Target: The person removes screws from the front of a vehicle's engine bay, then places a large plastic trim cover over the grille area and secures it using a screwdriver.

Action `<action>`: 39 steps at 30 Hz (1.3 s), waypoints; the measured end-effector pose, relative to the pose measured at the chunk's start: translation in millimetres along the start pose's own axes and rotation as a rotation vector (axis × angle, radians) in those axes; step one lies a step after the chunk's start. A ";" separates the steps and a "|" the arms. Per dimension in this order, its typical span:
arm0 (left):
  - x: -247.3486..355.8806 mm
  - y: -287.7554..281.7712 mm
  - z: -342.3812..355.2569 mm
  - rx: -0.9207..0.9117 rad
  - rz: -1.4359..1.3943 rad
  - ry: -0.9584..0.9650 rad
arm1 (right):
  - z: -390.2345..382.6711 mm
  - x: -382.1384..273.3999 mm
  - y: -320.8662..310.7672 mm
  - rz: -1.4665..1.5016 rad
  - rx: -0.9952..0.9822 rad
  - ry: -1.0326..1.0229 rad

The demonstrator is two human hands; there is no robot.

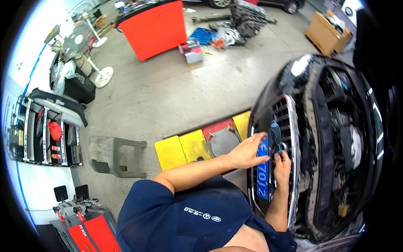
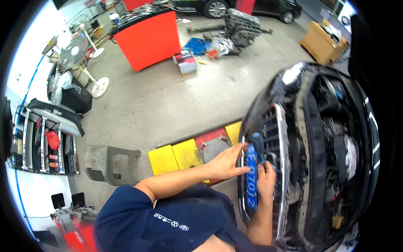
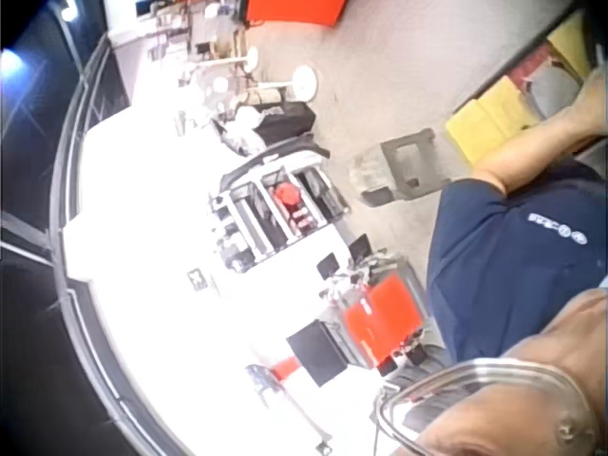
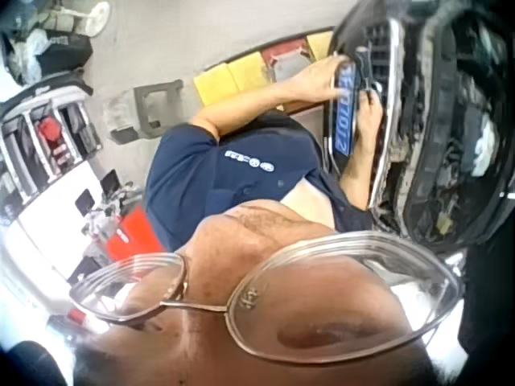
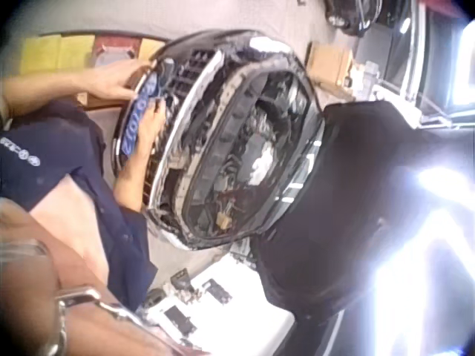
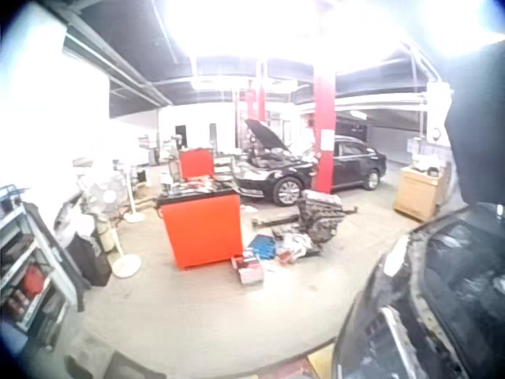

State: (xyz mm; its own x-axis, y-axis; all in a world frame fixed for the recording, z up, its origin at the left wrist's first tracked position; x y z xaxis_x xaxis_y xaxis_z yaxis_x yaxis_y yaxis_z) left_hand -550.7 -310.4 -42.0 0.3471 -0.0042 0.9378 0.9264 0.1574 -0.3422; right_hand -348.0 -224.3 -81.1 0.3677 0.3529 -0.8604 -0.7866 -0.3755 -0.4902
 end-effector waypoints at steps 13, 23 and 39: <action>-246.0 -322.9 1.4 -0.053 0.446 -0.597 | 253.8 87.0 276.0 -0.084 -0.259 0.195; -528.3 -484.0 -260.5 0.585 -0.219 -1.556 | 560.2 -129.8 613.1 -0.124 -0.555 -0.049; -718.5 -776.7 -275.1 1.046 -0.406 -1.508 | 886.7 -418.4 1053.0 -0.179 -0.417 -0.677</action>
State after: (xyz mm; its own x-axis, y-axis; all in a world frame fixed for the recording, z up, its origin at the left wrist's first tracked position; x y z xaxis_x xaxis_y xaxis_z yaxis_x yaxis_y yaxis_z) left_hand -1479.5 -701.3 -466.1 -0.7840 0.4757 0.3988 0.2545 0.8323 -0.4924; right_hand -1770.0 -7.6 -113.6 -0.0145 0.8292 -0.5588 -0.4458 -0.5056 -0.7387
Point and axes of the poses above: each hand's wrist, its own z-axis towards the middle knuckle, its own y-axis out of the palm, x = y × z, the point moved 5 cm from there along z, towards the middle knuckle, and after that the axes turned 10 degrees about -y, right-handed, at the moved point
